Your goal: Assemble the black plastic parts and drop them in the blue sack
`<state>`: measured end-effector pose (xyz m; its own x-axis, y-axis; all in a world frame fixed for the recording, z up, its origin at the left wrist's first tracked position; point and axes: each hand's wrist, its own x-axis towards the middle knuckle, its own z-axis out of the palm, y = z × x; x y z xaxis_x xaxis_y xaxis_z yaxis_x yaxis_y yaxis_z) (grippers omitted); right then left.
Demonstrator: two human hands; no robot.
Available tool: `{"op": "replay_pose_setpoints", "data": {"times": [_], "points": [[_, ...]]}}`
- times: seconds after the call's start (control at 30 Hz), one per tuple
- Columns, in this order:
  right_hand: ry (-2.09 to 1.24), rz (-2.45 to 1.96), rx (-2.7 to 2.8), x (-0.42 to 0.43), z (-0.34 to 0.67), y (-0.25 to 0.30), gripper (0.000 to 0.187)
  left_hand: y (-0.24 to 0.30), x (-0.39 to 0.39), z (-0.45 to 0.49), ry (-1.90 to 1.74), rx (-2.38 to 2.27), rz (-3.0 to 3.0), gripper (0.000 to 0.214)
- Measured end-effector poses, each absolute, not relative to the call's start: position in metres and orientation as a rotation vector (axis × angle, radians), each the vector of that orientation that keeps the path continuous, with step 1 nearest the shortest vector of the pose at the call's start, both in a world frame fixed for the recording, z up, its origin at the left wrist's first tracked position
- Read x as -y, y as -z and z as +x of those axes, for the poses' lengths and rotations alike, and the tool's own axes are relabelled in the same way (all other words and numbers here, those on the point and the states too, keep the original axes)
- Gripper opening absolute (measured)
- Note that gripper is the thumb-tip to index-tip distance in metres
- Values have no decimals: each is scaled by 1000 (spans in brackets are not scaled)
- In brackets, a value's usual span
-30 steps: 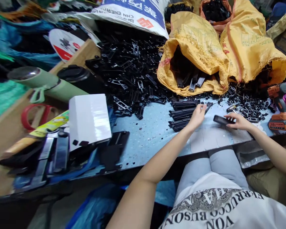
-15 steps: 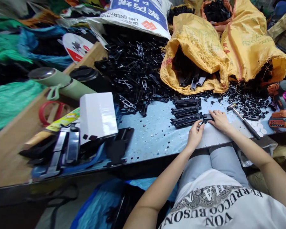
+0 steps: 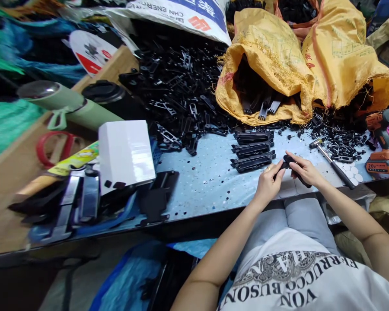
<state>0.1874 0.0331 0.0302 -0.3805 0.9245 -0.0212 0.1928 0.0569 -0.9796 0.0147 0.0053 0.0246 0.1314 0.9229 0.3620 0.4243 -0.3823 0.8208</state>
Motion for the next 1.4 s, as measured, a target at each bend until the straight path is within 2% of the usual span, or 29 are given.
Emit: {"op": "replay_pose_setpoints", "data": {"times": [0.13,0.23,0.53,0.67,0.8,0.9,1.03,1.13,1.2,1.3,1.4], "points": [[-1390,-1113,1713,-33,194,-32,58,-28,-3,12,-1170,-1262,1932,36],[-1265,-1070,1890,-33,200,-36,53,-29,1,14,-1189,-1273,1966,35],[-955,-1036,1768,-13,175,-38,52,-39,8,47,-1652,-1445,1841,35],[-878,-1083,1741,-2,167,-28,55,-38,4,46,-1674,-1373,1883,33],[-868,-1144,1885,-9,172,-15,54,-17,5,43,-1500,-1471,1775,37],[-743,-1297,2137,-45,195,-17,48,1,14,40,-1257,-1665,1649,42],[-203,-1736,1961,-132,252,-36,44,2,16,32,-963,-1737,2074,48],[160,-2103,1598,-198,298,-46,48,-11,4,29,-625,-1417,2468,47],[55,-2268,1531,-227,327,-47,53,-19,-7,30,-394,-1191,2573,46],[-185,-2211,1601,-242,364,-43,48,-24,-18,29,-229,-1014,2599,49],[-9,-2159,1645,-235,391,-33,54,-22,-21,26,-186,-902,2632,46]]}}
